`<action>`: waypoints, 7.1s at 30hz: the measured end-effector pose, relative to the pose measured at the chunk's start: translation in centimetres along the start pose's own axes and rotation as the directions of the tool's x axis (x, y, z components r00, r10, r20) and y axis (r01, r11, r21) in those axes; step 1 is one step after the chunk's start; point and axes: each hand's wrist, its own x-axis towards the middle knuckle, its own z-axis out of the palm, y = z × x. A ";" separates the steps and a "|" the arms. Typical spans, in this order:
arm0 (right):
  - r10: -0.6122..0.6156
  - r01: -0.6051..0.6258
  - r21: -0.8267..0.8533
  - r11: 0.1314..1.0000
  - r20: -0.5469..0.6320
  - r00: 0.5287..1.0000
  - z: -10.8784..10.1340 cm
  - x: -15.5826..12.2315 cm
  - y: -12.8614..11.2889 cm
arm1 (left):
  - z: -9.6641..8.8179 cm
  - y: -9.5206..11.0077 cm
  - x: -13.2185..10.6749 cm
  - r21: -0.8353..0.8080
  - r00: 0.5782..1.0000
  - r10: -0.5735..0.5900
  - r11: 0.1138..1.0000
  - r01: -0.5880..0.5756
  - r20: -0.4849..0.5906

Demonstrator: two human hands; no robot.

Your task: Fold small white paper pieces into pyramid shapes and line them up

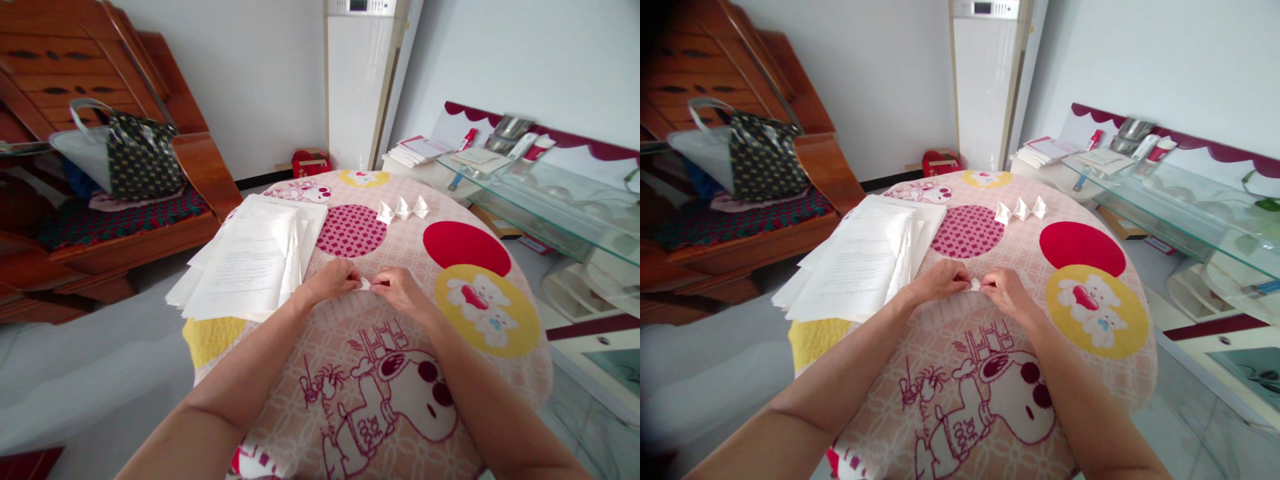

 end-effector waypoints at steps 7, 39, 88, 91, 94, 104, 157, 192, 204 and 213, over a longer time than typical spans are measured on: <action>0.290 -0.291 0.155 0.944 0.030 0.957 0.0 0.1 -0.1 | -0.2 0.0 0.1 -0.039 0.994 -0.097 0.994 0.099 0.043; 0.473 -0.457 -0.155 0.876 0.091 0.876 0.0 1.1 -1.9 | -0.1 0.5 0.4 0.253 0.950 -0.312 0.920 0.299 0.013; 0.523 -0.513 -0.144 0.846 0.042 0.851 0.2 1.1 -2.5 | 0.6 1.5 0.0 0.232 0.935 -0.349 0.906 0.354 -0.065; 0.507 -0.497 -0.131 0.858 0.048 0.861 0.3 0.9 -2.4 | 0.8 1.7 0.1 0.215 0.932 -0.354 0.907 0.363 -0.079; 0.495 -0.489 -0.100 0.866 0.047 0.868 0.2 0.7 -2.3 | 1.0 1.8 0.2 0.190 0.929 -0.359 0.910 0.370 -0.091; 0.401 -0.421 0.297 0.857 0.129 0.907 -1.6 -0.1 -0.8 | 0.6 0.3 0.3 -0.347 0.960 -0.278 0.904 0.250 -0.030; 0.315 -0.279 0.740 0.612 0.096 0.944 -1.8 -0.6 -3.0 | 0.1 1.9 -0.2 -0.848 0.973 -0.232 0.517 0.121 -0.003; 0.374 -0.212 0.777 0.593 -0.033 0.927 -1.2 -0.6 -2.9 | 0.2 2.8 -0.3 -0.777 0.986 -0.162 0.615 0.135 0.043; 0.382 -0.187 0.779 0.598 -0.073 0.921 -1.6 -0.3 -2.0 | 0.4 2.1 0.0 -0.777 0.973 -0.222 0.623 0.091 -0.064; 0.332 -0.187 0.733 0.654 -0.056 0.942 -1.2 -0.5 -3.1 | 0.1 2.2 -0.2 -0.776 0.985 -0.167 0.628 0.067 -0.051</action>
